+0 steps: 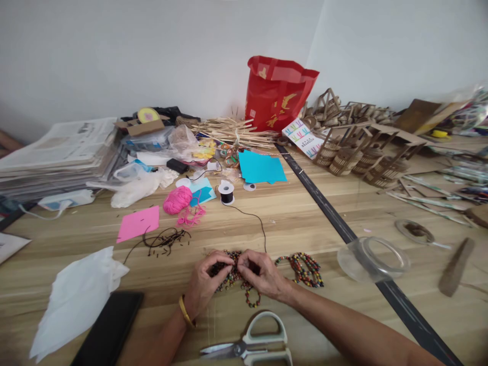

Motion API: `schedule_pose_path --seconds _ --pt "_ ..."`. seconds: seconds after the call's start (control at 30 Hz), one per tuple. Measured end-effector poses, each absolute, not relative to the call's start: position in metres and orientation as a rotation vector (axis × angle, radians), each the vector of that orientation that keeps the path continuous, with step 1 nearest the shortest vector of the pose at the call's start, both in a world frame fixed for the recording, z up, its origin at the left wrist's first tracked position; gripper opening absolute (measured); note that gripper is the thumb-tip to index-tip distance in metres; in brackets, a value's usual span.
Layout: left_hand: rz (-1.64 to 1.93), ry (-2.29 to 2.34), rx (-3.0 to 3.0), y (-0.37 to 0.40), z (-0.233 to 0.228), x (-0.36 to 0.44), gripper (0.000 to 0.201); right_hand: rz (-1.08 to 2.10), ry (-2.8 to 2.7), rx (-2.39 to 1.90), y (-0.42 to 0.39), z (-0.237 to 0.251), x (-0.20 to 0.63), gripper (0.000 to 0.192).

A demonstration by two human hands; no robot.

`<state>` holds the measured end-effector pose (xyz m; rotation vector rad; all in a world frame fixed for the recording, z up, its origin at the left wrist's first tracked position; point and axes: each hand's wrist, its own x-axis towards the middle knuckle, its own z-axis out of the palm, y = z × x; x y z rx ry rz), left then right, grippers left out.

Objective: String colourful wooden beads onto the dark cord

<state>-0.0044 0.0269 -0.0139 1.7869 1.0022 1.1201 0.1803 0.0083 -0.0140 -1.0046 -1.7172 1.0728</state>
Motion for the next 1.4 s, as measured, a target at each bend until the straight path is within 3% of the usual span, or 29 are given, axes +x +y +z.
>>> schedule_pose_path --seconds 1.4 --pt "1.081 0.995 1.76 0.0257 -0.0094 -0.0032 0.008 1.072 -1.735 -1.019 0.0082 -0.0124 0.1803 0.013"
